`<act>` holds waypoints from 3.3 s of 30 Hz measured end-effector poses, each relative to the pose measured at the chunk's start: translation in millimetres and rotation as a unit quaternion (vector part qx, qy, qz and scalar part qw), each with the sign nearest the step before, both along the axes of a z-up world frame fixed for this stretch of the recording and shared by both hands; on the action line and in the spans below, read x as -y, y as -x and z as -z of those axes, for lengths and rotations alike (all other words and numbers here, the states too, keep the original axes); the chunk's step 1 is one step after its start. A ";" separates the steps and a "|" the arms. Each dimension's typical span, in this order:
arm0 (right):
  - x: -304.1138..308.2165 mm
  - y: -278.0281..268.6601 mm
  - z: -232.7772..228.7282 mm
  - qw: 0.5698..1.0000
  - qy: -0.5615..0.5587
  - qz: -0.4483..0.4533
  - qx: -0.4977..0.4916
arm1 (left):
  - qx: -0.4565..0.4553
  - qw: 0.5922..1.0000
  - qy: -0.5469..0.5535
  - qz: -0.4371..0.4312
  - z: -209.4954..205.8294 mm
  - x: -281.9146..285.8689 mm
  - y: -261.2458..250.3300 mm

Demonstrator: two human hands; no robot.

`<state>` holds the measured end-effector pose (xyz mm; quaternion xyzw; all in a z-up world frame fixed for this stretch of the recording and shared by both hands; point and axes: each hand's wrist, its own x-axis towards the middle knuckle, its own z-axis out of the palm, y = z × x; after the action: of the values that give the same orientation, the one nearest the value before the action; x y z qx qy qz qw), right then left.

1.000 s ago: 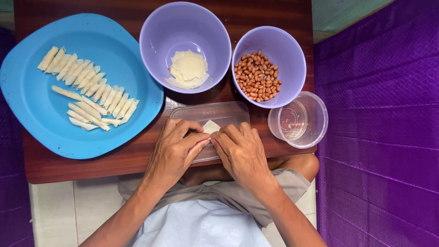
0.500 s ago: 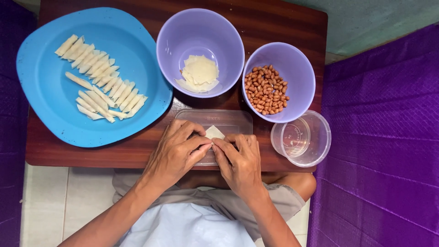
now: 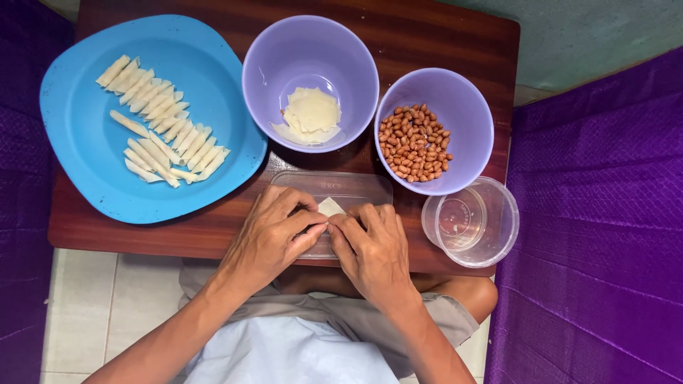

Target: A person manually wraps individual peanuts into small square wrappers on a wooden table.

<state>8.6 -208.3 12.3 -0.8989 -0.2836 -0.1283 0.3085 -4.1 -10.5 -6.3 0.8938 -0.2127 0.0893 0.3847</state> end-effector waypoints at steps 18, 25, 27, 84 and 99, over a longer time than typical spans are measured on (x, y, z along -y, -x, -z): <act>5.3 -17.6 -11.4 0.996 0.040 -0.073 -0.027 | 0.018 1.000 0.008 -0.015 -2.9 0.9 2.1; 7.0 -20.2 -12.6 0.994 0.047 -0.091 -0.026 | 0.013 1.000 0.006 -0.022 -3.0 0.5 3.2; 5.6 -23.0 -16.0 0.992 0.072 -0.099 -0.013 | 0.023 0.999 0.009 -0.025 -2.6 0.2 2.3; 5.5 2.0 4.1 0.638 -0.605 -0.072 -0.471 | -0.063 0.938 0.338 -0.048 -31.0 37.1 -3.8; 13.5 12.1 15.7 0.607 -0.619 0.006 -0.497 | -0.070 0.967 0.242 -0.026 -43.1 46.2 -4.1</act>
<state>-3.5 -221.9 -3.4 -0.4204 0.0662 0.1915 0.8844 0.0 -56.7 36.9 0.7833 -0.1336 0.0850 0.6012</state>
